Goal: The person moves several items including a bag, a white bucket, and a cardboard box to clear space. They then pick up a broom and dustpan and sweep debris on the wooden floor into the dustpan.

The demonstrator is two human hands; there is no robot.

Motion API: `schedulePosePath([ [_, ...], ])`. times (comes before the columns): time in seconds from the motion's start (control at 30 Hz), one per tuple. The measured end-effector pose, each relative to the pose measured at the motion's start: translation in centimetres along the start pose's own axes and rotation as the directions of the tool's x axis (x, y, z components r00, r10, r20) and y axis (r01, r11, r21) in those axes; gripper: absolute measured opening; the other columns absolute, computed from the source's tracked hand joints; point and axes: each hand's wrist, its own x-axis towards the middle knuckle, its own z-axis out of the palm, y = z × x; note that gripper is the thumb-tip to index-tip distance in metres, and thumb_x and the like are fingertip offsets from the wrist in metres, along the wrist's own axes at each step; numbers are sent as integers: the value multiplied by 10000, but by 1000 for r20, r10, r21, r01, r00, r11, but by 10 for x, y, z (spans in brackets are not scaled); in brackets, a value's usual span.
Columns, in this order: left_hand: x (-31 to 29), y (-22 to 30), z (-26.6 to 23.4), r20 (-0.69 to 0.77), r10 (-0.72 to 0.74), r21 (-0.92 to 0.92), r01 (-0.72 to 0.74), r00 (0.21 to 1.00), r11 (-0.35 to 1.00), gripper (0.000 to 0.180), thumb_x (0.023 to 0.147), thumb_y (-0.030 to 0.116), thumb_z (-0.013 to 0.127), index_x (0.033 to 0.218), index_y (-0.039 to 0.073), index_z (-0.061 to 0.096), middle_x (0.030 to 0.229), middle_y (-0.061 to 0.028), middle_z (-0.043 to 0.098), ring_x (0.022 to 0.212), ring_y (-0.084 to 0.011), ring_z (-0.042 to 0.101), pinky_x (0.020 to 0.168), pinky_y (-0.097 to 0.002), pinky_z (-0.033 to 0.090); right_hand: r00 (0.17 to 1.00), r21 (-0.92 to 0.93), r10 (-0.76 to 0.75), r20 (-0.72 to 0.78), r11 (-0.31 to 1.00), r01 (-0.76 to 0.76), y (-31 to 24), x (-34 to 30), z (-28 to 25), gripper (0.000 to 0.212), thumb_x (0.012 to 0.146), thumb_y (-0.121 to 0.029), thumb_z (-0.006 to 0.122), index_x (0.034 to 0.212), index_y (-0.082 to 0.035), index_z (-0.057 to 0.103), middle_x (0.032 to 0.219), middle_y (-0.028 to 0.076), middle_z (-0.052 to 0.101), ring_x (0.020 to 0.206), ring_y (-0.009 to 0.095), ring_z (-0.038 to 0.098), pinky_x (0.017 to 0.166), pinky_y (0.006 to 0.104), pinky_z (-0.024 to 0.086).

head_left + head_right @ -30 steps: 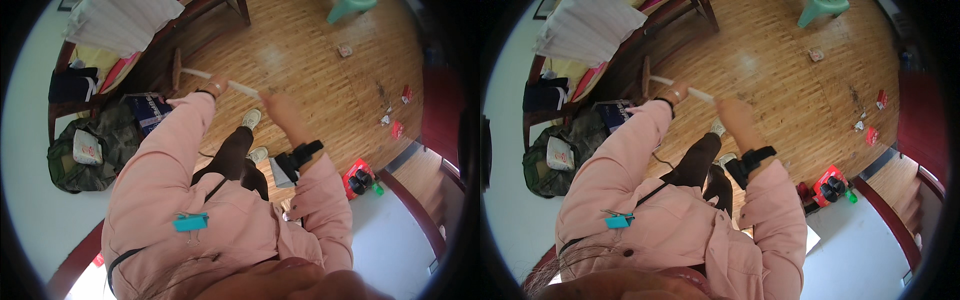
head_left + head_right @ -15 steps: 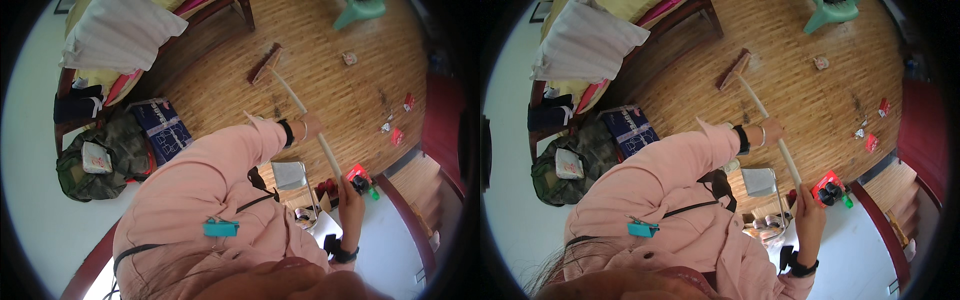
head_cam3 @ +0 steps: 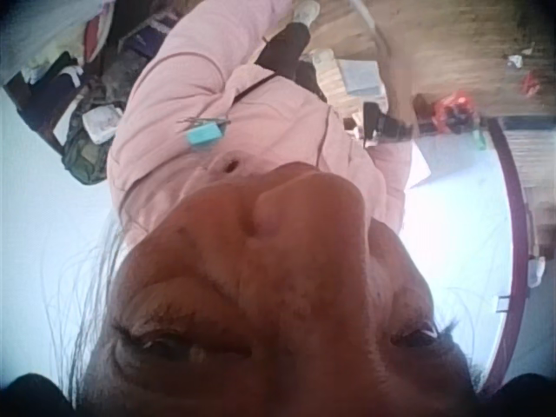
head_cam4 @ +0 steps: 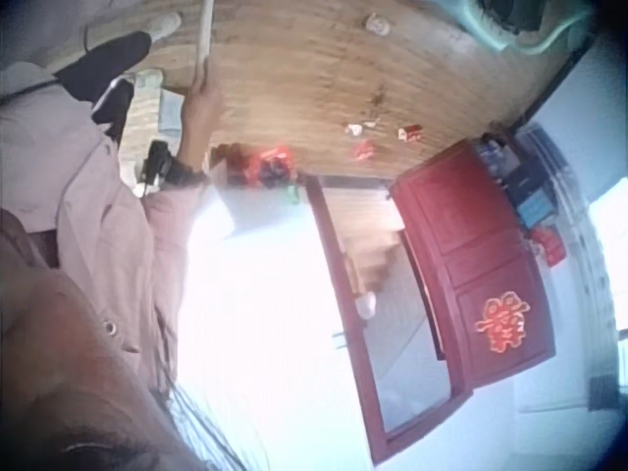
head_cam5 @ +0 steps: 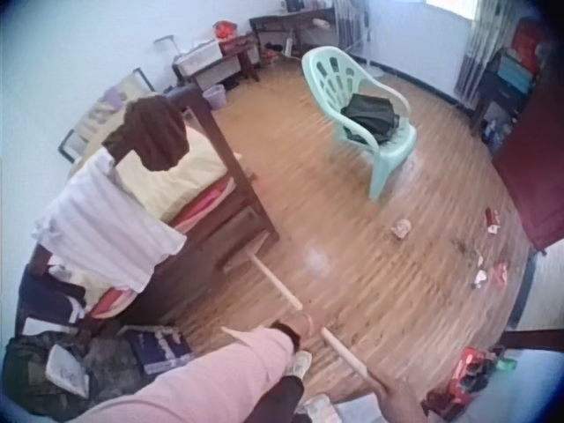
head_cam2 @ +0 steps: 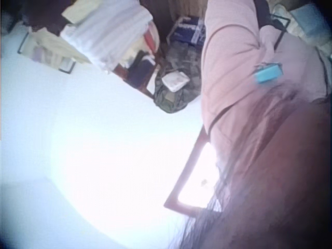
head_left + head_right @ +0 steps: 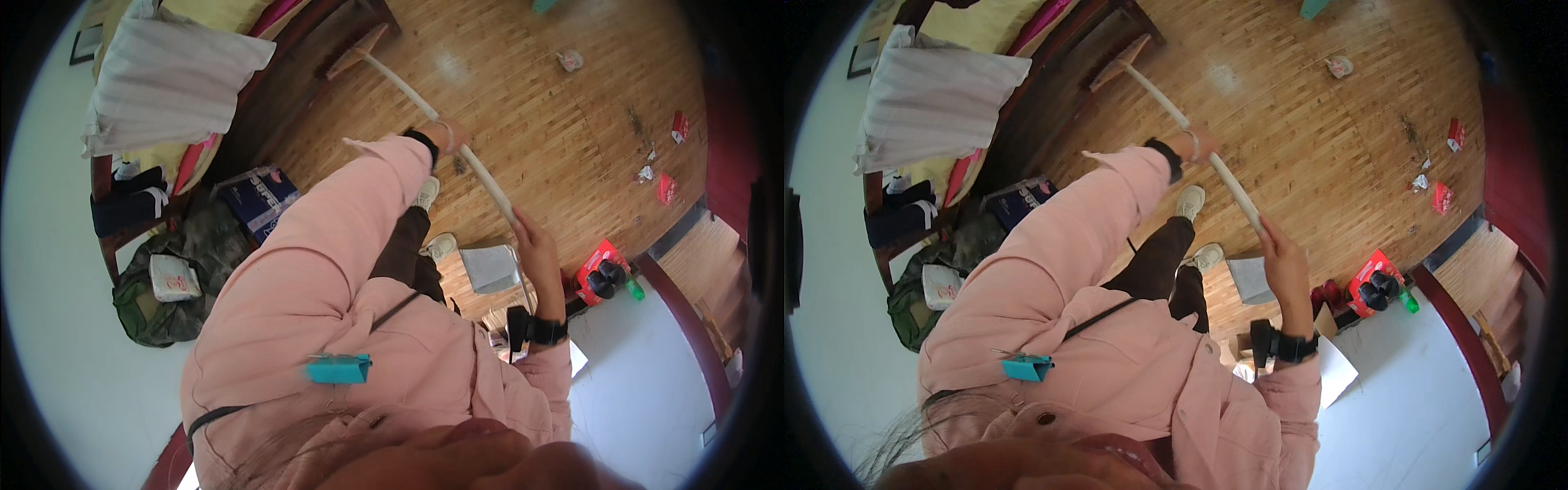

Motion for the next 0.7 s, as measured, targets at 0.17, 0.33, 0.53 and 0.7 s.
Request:
schedulePosePath([
  [0.17, -28, 98, 33, -182, 190, 38, -187, 965, 982, 147, 648, 165, 631, 787, 196, 666, 730, -69, 629, 811, -282, 609, 709, -442, 428, 921, -71, 379, 94, 925, -374, -4, -104, -30, 298, 878, -151, 527, 1170, -103, 557, 864, 228, 606, 725, 271, 630, 624, 321, 464],
  [0.33, -65, 118, 41, -109, 225, -20, -228, 968, 973, 149, 668, 168, 616, 811, 189, 650, 744, -55, 623, 829, -288, 606, 734, -496, 398, 979, 20, 205, 19, 979, -205, -24, -141, -29, 272, 878, -113, 535, 1144, -70, 573, 597, 104, 510, 507, 126, 431, 489, 263, 384],
  [0.53, -62, 43, 0, -75, 11, 64, -7, 997, 998, 196, 736, 151, 588, 914, 204, 649, 822, -56, 641, 876, -272, 599, 744, -476, 389, 982, -51, 164, 94, 986, -159, -19, -64, -18, 277, 885, -132, 524, 1150, -58, 561, 772, 175, 617, 590, 184, 559, 549, 290, 431],
  [0.7, -20, 76, 6, -72, 173, 128, -163, 982, 978, 124, 687, 161, 611, 806, 177, 641, 772, -56, 637, 842, -273, 598, 761, -462, 380, 976, 65, 208, -70, 977, -204, -11, -86, -13, 293, 897, -144, 500, 1175, -59, 545, 903, 142, 642, 683, 147, 594, 630, 263, 467],
])
